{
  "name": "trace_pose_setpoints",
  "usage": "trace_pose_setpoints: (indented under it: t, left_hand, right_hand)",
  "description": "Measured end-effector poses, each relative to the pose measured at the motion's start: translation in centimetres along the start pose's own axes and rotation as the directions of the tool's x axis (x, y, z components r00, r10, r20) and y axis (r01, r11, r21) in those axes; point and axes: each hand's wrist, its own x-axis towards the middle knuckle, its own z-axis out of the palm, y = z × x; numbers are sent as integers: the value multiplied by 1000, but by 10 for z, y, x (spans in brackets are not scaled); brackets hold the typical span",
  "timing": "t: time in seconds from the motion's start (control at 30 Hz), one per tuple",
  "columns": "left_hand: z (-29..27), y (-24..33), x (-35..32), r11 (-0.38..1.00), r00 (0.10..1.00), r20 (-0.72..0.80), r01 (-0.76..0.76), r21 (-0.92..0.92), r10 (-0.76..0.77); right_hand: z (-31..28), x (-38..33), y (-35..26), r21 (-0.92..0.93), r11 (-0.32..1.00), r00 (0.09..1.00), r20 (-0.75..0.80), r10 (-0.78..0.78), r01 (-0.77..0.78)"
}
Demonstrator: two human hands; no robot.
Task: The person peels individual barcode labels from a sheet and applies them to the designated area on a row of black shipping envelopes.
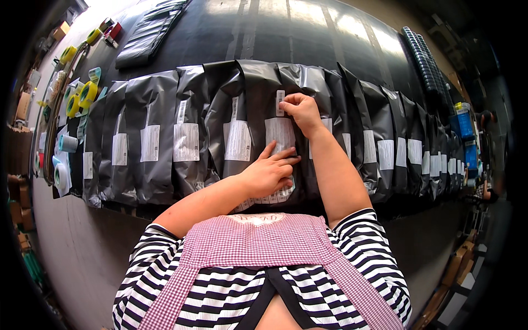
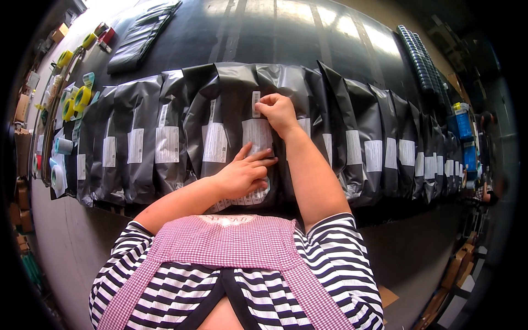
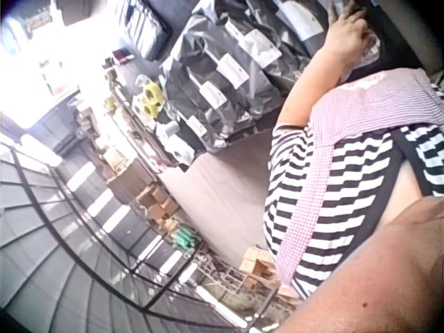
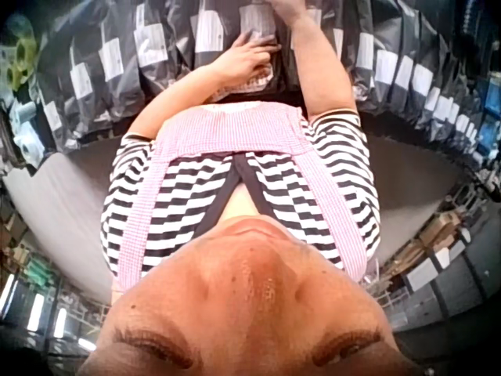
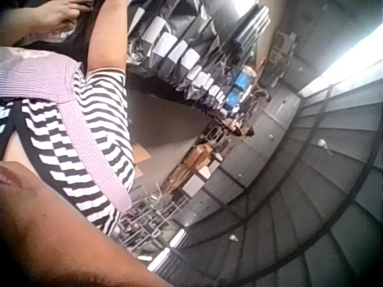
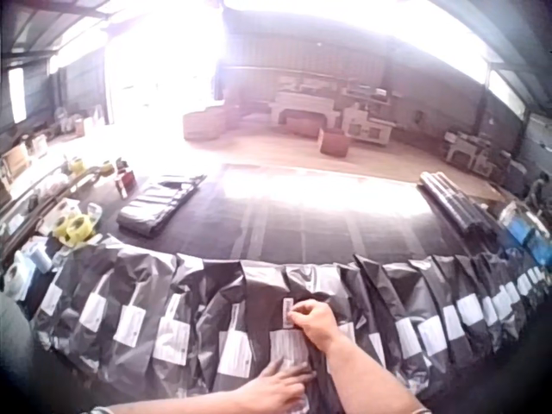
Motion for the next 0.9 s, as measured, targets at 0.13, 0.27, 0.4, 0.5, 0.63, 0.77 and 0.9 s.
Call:
trace_pose_setpoints:
  t: [0.13, 0.27, 0.4, 0.5, 0.63, 0.77, 0.9]
  left_hand:
    - [-1, 1, 0, 1000, 1000, 6, 5, 3, -5]
    - [2, -1, 0, 1000, 1000, 3, -2, 1, 1]
    - [1, -1, 0, 1000, 1000, 1, 0, -1, 0]
    - [2, -1, 0, 1000, 1000, -7, -7, -2, 7]
    - [2, -2, 0, 1000, 1000, -18, -14, 7, 14]
    - [3, -3, 1, 1000, 1000, -5, -5, 6, 5]
    - [3, -3, 1, 1000, 1000, -14, -5, -6, 5]
  right_hand:
    - [-9, -2, 1, 251, 967, 995, 100, 8, -34]
    - [-1, -4, 2, 114, 993, 998, 54, 18, -24]
    - [2, -3, 3, 30, 1000, 1000, 9, 3, -3]
    - [4, -3, 5, -41, 998, 999, -16, -38, 37]
    - [3, -5, 5, 23, 999, 1000, -12, -26, 27]
    - [-9, -7, 8, 299, 954, 995, 100, -12, -19]
    - [-12, -10, 6, 410, 912, 990, 131, -58, -1]
